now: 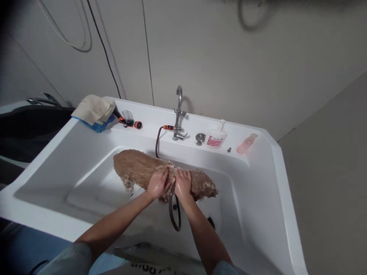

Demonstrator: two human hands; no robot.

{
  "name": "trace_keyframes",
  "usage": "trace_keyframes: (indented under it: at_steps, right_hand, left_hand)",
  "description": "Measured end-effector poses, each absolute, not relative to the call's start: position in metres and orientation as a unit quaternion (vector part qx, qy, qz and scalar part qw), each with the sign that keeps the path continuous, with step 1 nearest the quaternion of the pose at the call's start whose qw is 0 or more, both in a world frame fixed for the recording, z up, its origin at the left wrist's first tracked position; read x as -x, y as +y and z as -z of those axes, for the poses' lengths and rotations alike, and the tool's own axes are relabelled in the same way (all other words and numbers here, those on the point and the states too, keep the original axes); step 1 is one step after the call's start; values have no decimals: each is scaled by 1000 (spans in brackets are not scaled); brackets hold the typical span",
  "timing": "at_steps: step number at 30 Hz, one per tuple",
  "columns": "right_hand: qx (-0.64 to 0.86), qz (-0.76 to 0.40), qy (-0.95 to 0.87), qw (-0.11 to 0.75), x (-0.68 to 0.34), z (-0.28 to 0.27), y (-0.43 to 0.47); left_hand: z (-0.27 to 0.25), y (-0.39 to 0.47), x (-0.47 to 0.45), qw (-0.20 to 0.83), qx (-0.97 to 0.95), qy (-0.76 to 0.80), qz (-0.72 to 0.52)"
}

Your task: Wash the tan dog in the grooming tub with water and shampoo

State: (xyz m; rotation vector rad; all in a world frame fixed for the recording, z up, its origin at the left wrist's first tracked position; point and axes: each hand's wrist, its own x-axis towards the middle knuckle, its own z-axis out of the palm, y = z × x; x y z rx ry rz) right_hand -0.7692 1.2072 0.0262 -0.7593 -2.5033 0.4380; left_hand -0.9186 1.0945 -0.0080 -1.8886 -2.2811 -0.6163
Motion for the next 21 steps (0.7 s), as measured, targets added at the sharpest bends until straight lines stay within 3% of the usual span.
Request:
trace_keyframes:
  at_steps: [3, 8, 14, 18, 21]
  right_hand:
    - [203, -149, -955, 158, 787, -43, 1216]
    - [384, -134, -912, 46, 842, -60, 1217]
    - [134, -185, -963, 145, 848, -45, 1188]
    - [300, -134, -932, 154, 812, -42, 1187]
    - [244, -196, -933, 179, 793, -42, 1179]
  left_hand:
    - [7, 1091, 941, 89, 547, -810, 192]
    - [32, 1088, 936, 90, 566, -794, 203]
    - [45, 1083, 936, 81, 489, -842, 212]
    - [32, 1089, 937, 87, 515, -821, 228]
    - [16, 1101, 937, 57, 581, -775, 240]
